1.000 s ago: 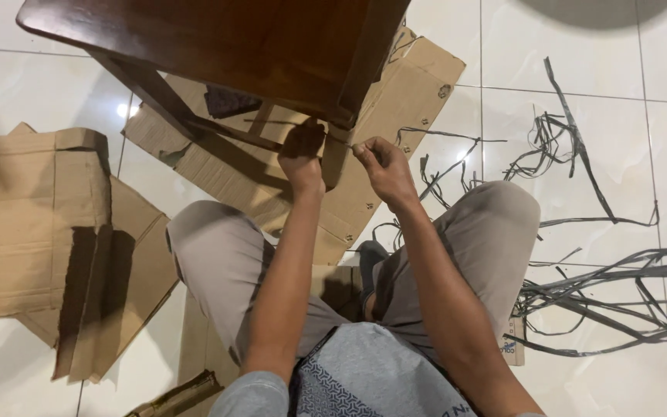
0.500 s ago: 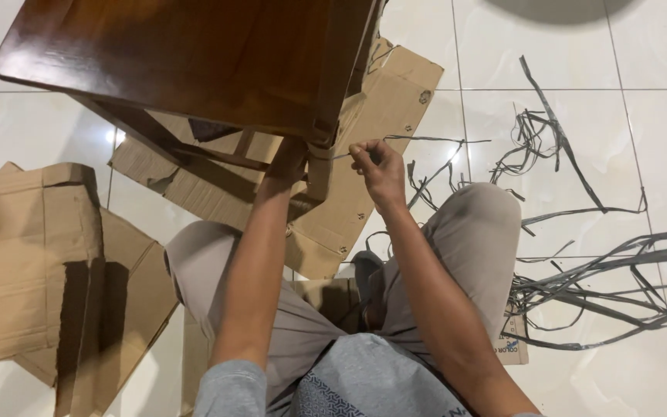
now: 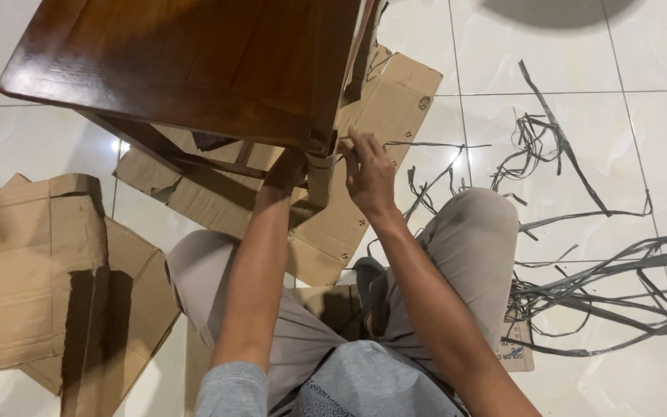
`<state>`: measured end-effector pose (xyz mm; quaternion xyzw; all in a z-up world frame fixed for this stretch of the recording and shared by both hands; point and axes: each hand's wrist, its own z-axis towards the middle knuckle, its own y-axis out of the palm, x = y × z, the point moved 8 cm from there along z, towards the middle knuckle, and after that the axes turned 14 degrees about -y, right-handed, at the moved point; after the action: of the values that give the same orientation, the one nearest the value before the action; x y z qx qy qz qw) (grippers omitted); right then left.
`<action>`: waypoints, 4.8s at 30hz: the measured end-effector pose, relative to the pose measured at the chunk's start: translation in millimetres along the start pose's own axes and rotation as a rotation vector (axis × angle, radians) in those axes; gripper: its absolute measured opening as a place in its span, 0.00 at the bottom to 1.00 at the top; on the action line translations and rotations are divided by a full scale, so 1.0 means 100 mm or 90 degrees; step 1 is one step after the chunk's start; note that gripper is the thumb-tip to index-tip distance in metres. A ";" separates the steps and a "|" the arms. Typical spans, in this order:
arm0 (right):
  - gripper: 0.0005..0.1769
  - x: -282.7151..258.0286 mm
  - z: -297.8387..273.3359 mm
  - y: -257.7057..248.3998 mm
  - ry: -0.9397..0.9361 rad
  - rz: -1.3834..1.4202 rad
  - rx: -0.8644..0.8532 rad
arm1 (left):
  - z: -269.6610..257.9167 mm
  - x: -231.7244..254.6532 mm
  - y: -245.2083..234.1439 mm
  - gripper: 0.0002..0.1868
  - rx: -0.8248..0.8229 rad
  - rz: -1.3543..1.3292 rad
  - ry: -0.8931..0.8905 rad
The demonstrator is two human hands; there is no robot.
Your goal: Wrapping the legs of a wooden stool with plastic strips for protection.
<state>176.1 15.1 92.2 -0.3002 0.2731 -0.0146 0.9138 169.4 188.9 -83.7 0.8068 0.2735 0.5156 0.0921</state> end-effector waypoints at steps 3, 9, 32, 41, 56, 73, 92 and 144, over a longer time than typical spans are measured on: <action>0.13 0.15 -0.05 0.08 0.061 -0.018 -0.020 | 0.06 -0.03 0.00 0.22 -0.027 0.002 0.013; 0.10 0.52 -0.17 0.23 0.251 0.112 -0.054 | 0.67 -0.52 -0.48 0.24 -0.067 0.006 0.033; 0.09 0.60 -0.63 0.56 0.459 0.601 -0.010 | -1.09 -0.51 0.55 0.19 0.432 -0.177 0.225; 0.05 0.55 -0.76 0.54 0.456 0.606 0.001 | -1.07 -0.44 0.67 0.12 0.273 -0.314 0.206; 0.04 0.37 -0.69 0.53 0.380 0.529 -0.094 | -1.30 -0.30 0.65 0.12 0.337 -0.084 0.335; 0.08 0.14 -0.50 0.38 0.293 0.323 -0.080 | -1.50 -0.35 0.64 0.11 0.388 -0.011 0.322; 0.11 -0.28 -0.52 0.13 0.165 0.163 -0.106 | -1.70 -0.20 0.76 0.09 0.445 0.040 0.331; 0.12 -0.16 -0.38 -0.04 0.126 0.071 -0.219 | -1.29 -0.50 0.53 0.05 0.207 -0.247 0.153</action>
<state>143.3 -6.1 76.8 -0.4332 0.3761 0.0536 0.8173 58.5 101.0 -41.8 0.6766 0.5105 0.5300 0.0253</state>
